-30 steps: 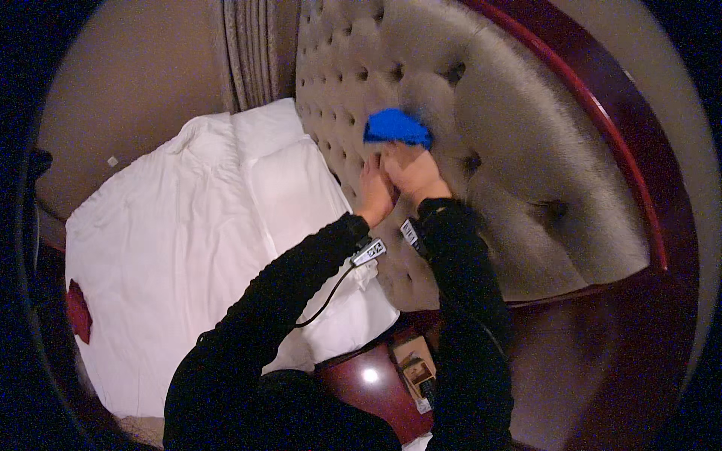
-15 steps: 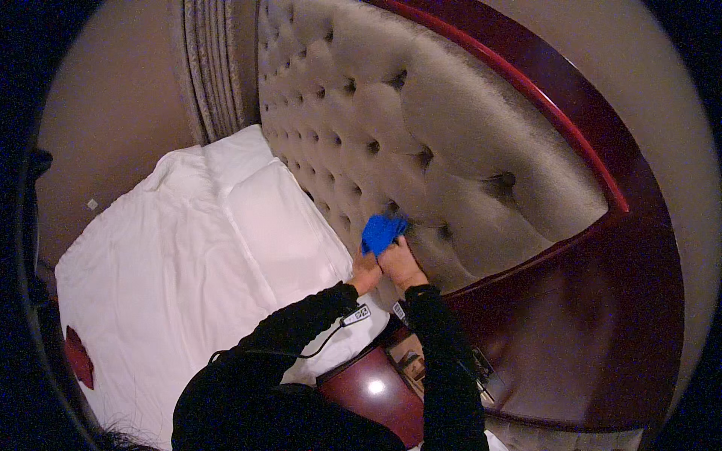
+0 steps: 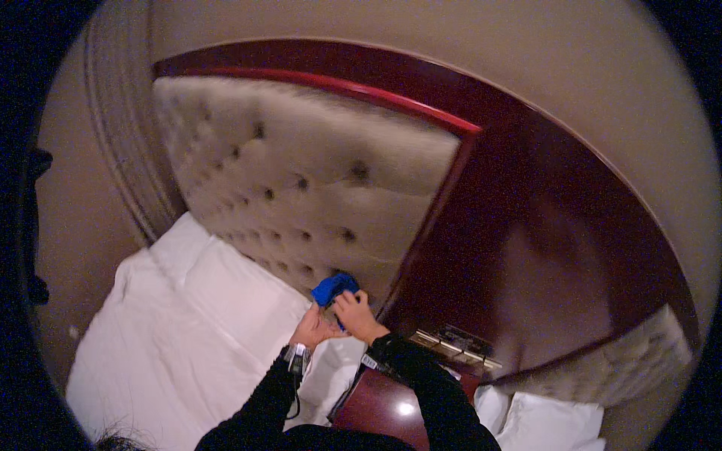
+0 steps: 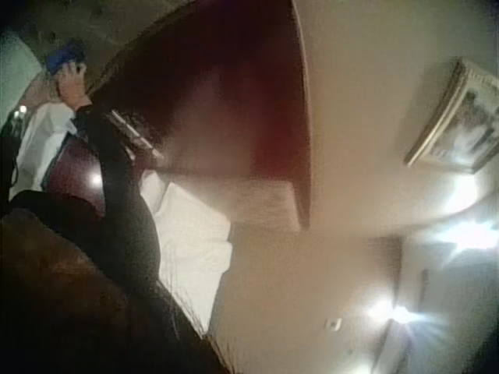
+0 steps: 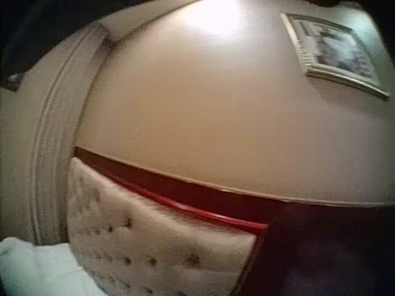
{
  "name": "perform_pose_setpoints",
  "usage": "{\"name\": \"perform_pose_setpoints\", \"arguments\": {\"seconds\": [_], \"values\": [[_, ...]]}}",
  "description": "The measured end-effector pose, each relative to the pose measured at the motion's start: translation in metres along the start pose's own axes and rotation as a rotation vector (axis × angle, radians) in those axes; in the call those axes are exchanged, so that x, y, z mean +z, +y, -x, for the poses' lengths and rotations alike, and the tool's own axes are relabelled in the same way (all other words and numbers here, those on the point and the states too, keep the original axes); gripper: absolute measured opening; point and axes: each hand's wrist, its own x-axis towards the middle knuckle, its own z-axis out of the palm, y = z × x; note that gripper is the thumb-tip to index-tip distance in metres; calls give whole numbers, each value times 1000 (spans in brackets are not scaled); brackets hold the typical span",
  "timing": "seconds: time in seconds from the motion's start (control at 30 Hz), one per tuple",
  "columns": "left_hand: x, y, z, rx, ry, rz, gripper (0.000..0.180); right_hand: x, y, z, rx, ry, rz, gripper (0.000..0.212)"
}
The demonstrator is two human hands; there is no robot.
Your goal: The person wipes the upholstered headboard and its wooden frame with a blue cloth. They move around the bed to reach different sections, including the top edge and the central panel between two beds, and continue wiping until the end of the clip.
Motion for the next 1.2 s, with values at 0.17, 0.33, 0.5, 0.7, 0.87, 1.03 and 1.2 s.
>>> {"name": "perform_pose_setpoints", "arguments": {"seconds": [0.17,0.33,0.5,0.7,0.87,1.03,1.2], "values": [[-4,8,-51,-8,303,-131,26,-17,-10,-12,137,90,-134,32],[55,2,-78,358,492,-899,14,-60,5,58,349,389,-290,40],[183,26,-83,1196,460,-1439,15,-24,-57,194,702,74,-439,23],[218,66,-118,1531,601,-1888,51,11,-179,349,825,-143,-745,21],[168,59,-120,1496,736,-2001,71,8,-212,349,913,-216,-801,19],[179,40,-89,1464,387,-1997,48,-15,-158,267,844,-125,-878,18],[241,16,-61,1456,-80,-2009,50,-52,-57,153,571,311,-769,17]]}}
